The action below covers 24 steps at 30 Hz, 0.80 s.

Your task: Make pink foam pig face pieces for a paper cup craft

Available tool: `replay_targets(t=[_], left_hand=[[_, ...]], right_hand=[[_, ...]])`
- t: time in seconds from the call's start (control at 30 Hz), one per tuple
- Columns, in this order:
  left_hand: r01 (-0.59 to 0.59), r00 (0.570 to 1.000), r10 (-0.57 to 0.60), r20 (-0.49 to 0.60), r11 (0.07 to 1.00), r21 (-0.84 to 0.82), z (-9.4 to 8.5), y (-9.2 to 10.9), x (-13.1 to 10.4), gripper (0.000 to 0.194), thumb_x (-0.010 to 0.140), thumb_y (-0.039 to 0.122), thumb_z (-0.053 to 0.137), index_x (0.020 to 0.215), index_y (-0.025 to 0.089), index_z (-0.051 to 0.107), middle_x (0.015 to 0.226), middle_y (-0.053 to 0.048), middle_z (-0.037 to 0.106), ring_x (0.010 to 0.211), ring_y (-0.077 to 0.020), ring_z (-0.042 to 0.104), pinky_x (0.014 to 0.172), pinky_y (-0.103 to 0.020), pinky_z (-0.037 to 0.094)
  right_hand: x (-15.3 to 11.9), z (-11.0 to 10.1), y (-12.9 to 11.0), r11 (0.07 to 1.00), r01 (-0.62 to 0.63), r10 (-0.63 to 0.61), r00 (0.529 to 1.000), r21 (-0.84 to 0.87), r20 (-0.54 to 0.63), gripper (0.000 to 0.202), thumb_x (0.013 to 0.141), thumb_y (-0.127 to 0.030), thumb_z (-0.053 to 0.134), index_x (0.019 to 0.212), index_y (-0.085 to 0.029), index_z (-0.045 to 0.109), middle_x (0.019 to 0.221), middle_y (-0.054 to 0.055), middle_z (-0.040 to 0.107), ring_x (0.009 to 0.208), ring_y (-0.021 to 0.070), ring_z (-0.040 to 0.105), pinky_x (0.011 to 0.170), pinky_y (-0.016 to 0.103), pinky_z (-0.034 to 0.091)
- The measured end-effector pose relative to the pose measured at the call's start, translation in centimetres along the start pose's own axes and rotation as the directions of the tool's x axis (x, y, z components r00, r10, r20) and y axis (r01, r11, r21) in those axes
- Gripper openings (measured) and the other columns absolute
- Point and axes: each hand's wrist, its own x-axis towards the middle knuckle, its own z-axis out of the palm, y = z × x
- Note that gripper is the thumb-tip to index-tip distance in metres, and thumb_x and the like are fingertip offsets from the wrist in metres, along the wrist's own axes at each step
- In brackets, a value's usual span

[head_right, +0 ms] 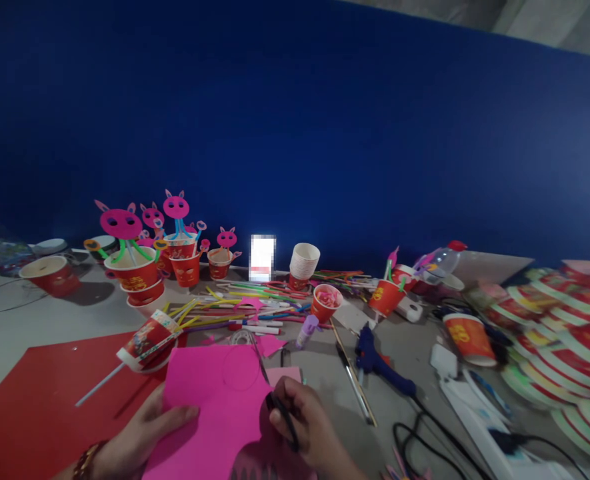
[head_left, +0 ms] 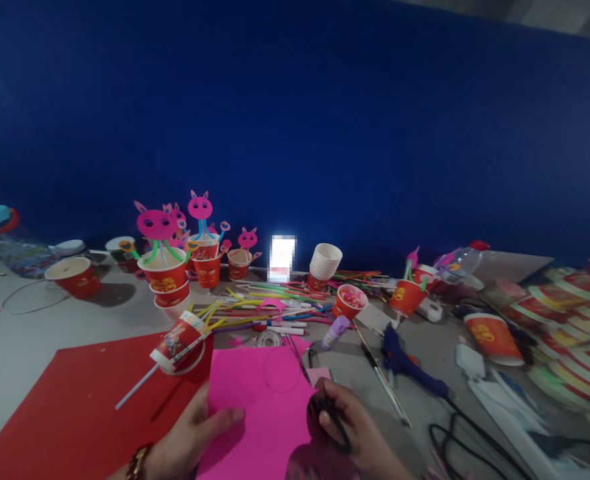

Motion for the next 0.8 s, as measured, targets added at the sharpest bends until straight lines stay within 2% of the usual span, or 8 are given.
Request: replay_targets(t=[0.2,0.37,0.47,0.63,0.8], left_hand=[[0.033,0.999,-0.033,0.001,0.999,0.012,0.2,0.9,-0.1,0.050,0.069,0.043,0.087,0.109,0.016,0.071,0.089,-0.009,0.077,0.079,-0.0263,0.072,0.072,-0.036,0.058],[0.046,0.997,-0.048,-0.053,0.998,-0.039,1.1,2.0,-0.4,0.047,0.064,0.041,0.089,0.099,0.016,0.073,0.084,-0.009,0.078,0.072,-0.0254,0.072,0.069,-0.035,0.058],[0.075,0.997,-0.076,-0.026,0.996,-0.046,1.4,2.6,-0.5,0.048,0.064,0.041,0.089,0.101,0.016,0.072,0.087,-0.010,0.078,0.073,-0.0266,0.073,0.072,-0.037,0.058],[0.099,0.995,-0.098,0.015,0.994,-0.044,1.3,3.3,-0.4,0.053,0.064,0.039,0.089,0.108,0.016,0.072,0.093,-0.010,0.078,0.077,-0.0273,0.074,0.075,-0.037,0.058],[0.101,0.994,-0.100,0.035,0.994,-0.029,1.1,3.4,-0.3,0.056,0.064,0.038,0.088,0.113,0.016,0.071,0.093,-0.010,0.078,0.078,-0.0267,0.074,0.076,-0.036,0.057]], right_hand=[[0.1,-0.1,0.2,1.000,0.015,-0.015,1.000,-0.026,-0.001,0.067,0.078,-0.089,0.040,0.068,-0.022,0.036,0.064,-0.006,0.032,0.059,0.0121,0.029,0.053,0.025,0.023],[0.0,-0.2,0.2,0.998,0.029,-0.029,1.000,-0.064,-0.007,0.068,0.078,-0.090,0.038,0.067,-0.023,0.035,0.063,-0.006,0.032,0.058,0.0122,0.029,0.054,0.026,0.024],[0.0,-0.3,0.3,0.997,0.024,-0.025,1.000,-0.075,-0.018,0.068,0.078,-0.089,0.039,0.067,-0.023,0.035,0.063,-0.006,0.031,0.058,0.0120,0.029,0.053,0.026,0.023],[0.1,-0.5,0.6,0.996,-0.063,0.061,0.997,0.057,0.044,0.068,0.071,-0.089,0.051,0.066,-0.023,0.034,0.059,-0.008,0.030,0.051,0.0087,0.027,0.045,0.022,0.022],[0.1,-0.6,0.3,0.979,-0.143,0.135,0.989,0.147,0.058,0.071,0.063,-0.091,0.057,0.065,-0.024,0.033,0.056,-0.010,0.031,0.044,0.0062,0.030,0.041,0.019,0.026]])
